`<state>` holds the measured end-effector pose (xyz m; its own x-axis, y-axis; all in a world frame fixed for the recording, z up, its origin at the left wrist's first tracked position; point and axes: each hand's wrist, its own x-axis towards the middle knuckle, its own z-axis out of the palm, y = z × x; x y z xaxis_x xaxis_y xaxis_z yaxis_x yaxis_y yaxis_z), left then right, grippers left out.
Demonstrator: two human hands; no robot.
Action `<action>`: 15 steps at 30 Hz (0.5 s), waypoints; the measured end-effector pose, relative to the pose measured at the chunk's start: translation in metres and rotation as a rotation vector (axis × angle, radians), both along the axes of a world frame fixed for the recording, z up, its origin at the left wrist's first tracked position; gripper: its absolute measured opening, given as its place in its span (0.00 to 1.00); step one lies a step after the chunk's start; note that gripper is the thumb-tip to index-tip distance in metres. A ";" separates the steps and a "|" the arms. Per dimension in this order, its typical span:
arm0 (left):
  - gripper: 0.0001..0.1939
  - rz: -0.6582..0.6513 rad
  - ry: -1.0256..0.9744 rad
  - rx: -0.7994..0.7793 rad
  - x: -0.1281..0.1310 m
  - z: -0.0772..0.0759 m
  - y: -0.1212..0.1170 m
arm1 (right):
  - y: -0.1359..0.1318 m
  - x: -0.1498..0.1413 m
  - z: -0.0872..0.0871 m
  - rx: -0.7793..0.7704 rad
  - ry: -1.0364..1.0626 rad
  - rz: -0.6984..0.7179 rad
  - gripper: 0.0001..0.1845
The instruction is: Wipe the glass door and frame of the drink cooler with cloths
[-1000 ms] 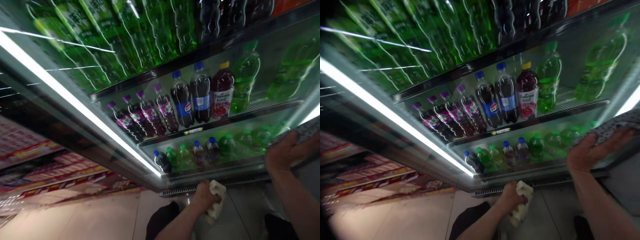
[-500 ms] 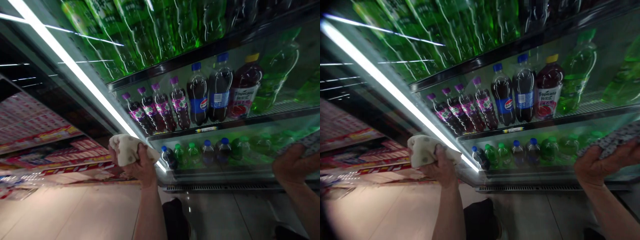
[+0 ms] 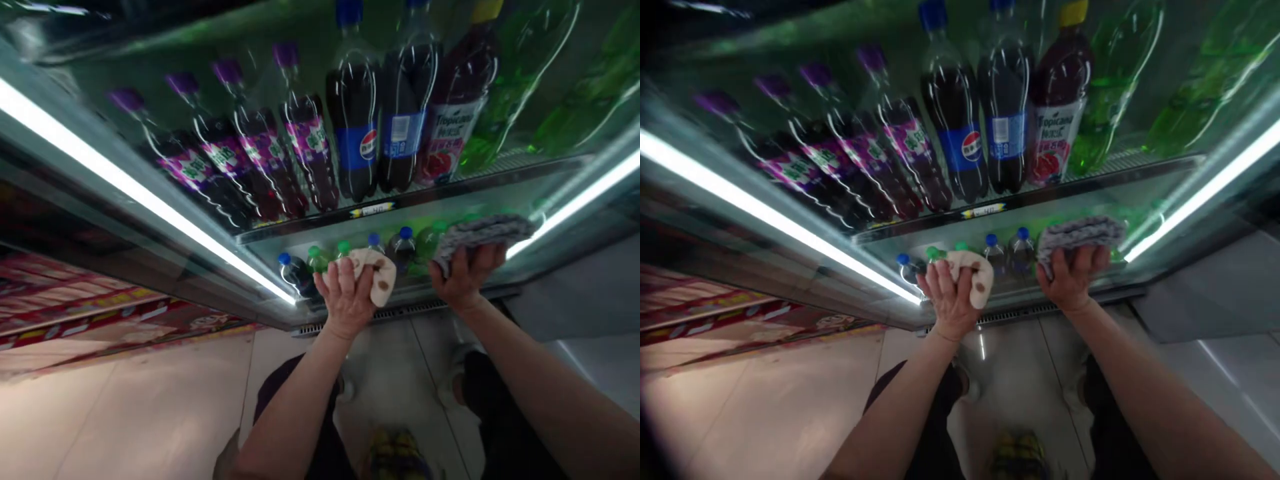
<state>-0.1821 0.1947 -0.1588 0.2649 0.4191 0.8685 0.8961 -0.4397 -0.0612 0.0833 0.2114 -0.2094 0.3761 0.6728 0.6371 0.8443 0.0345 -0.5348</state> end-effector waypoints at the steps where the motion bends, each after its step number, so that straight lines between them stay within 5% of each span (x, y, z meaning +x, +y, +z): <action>1: 0.29 -0.057 0.051 -0.050 0.005 -0.011 -0.001 | -0.004 -0.008 0.002 -0.086 0.052 0.049 0.38; 4: 0.25 -0.138 0.178 -0.258 0.011 -0.039 -0.002 | -0.011 -0.025 0.005 -0.268 0.165 0.229 0.30; 7: 0.24 -0.158 0.169 -0.423 0.009 -0.049 -0.001 | -0.013 -0.028 0.005 -0.347 0.195 0.327 0.26; 11: 0.27 -0.132 0.031 -0.587 0.001 -0.041 0.005 | -0.011 -0.011 0.013 -0.386 0.121 0.311 0.23; 15: 0.33 0.009 -0.118 -0.569 -0.020 -0.019 0.012 | -0.010 0.012 0.030 -0.399 -0.020 0.285 0.23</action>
<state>-0.2018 0.2063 -0.1783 0.1739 0.8304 0.5293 0.8865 -0.3661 0.2830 0.0958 0.2013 -0.1799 0.1316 0.9402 0.3142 0.8410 0.0619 -0.5374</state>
